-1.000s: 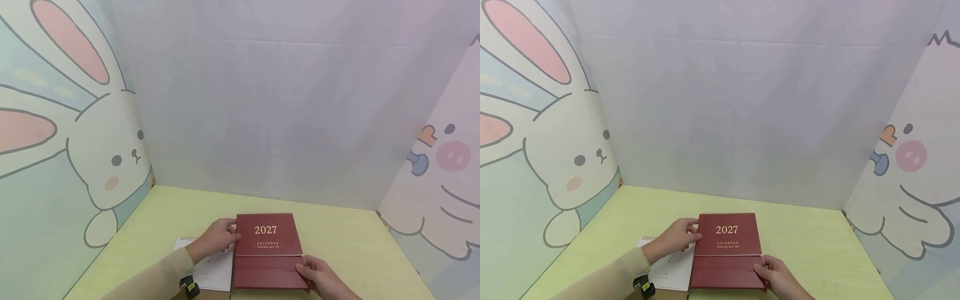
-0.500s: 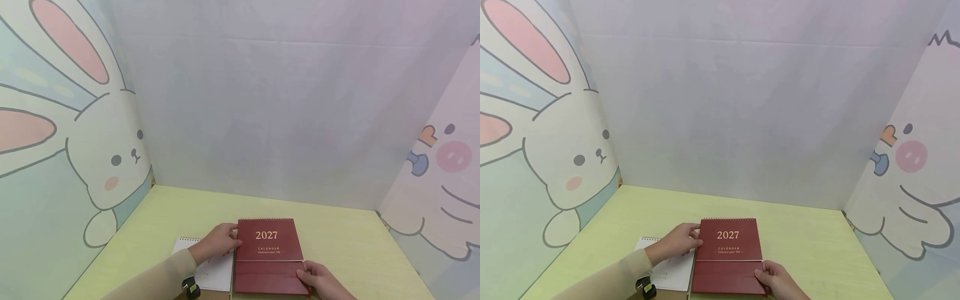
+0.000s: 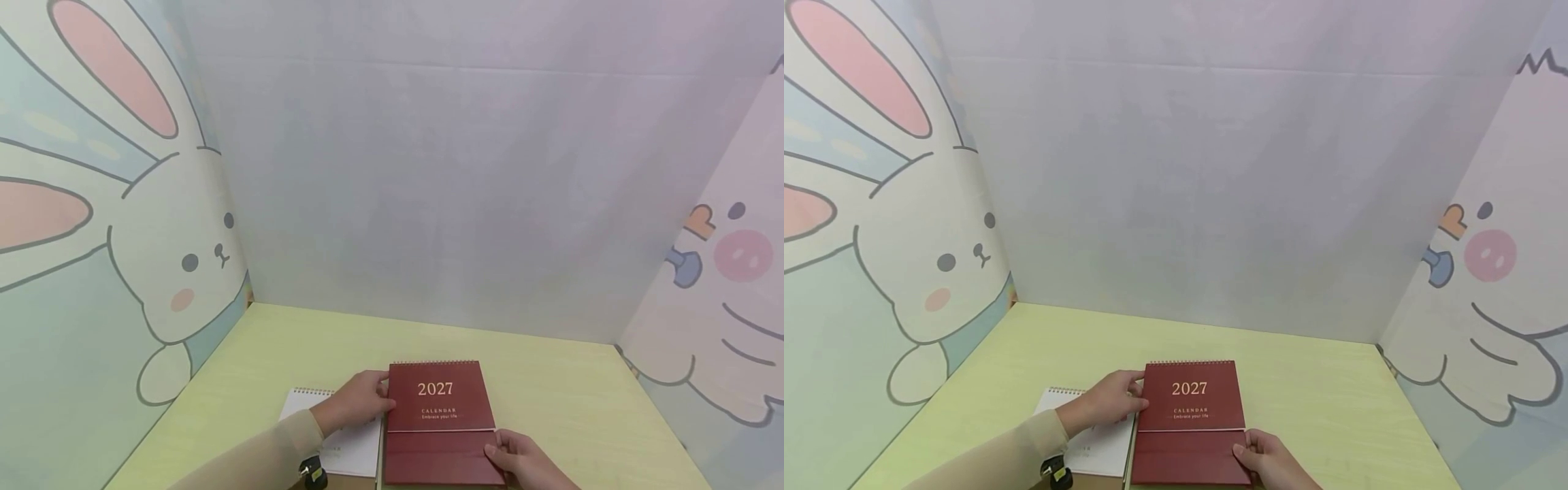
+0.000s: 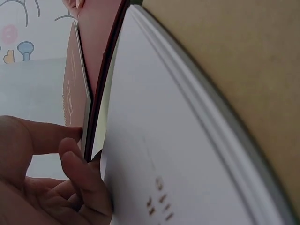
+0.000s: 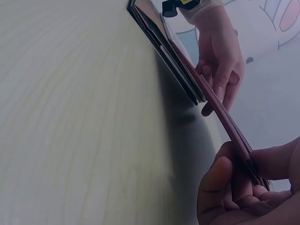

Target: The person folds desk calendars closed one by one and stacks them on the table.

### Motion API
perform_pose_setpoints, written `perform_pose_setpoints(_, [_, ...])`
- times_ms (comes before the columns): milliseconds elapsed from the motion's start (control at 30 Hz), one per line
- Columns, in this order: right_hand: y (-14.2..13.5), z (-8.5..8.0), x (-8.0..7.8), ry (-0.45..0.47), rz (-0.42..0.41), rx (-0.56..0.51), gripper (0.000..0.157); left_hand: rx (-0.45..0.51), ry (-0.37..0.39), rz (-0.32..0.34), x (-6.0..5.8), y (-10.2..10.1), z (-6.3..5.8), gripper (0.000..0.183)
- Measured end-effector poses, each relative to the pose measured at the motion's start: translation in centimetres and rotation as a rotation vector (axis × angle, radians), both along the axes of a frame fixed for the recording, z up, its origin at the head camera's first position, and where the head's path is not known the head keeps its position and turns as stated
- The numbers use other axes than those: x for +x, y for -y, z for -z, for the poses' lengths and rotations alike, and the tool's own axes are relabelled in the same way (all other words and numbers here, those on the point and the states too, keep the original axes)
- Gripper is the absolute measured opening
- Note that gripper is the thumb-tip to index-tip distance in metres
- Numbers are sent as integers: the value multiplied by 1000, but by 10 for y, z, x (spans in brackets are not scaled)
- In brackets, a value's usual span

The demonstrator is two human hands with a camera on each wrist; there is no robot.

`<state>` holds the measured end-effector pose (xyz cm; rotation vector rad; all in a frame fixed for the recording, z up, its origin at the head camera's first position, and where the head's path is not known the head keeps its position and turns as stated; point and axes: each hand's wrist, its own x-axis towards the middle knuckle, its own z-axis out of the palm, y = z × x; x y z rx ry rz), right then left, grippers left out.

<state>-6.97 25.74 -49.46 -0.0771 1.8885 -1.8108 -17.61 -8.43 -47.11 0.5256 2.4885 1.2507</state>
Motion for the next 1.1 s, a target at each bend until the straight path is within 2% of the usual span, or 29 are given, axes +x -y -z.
perform_pose_setpoints(367, [-3,4,0,10,-3,-3,27,-36,-43,43,-1,-2,2,78])
perform_pose_setpoints(667, [-2,7,-1,-17,-13,-5,26,-75,-60,23,-2,-3,5,81])
perform_pose_setpoints(1100, [-1,10,-1,-27,9,71,25,-207,-165,6,0,-5,3,68])
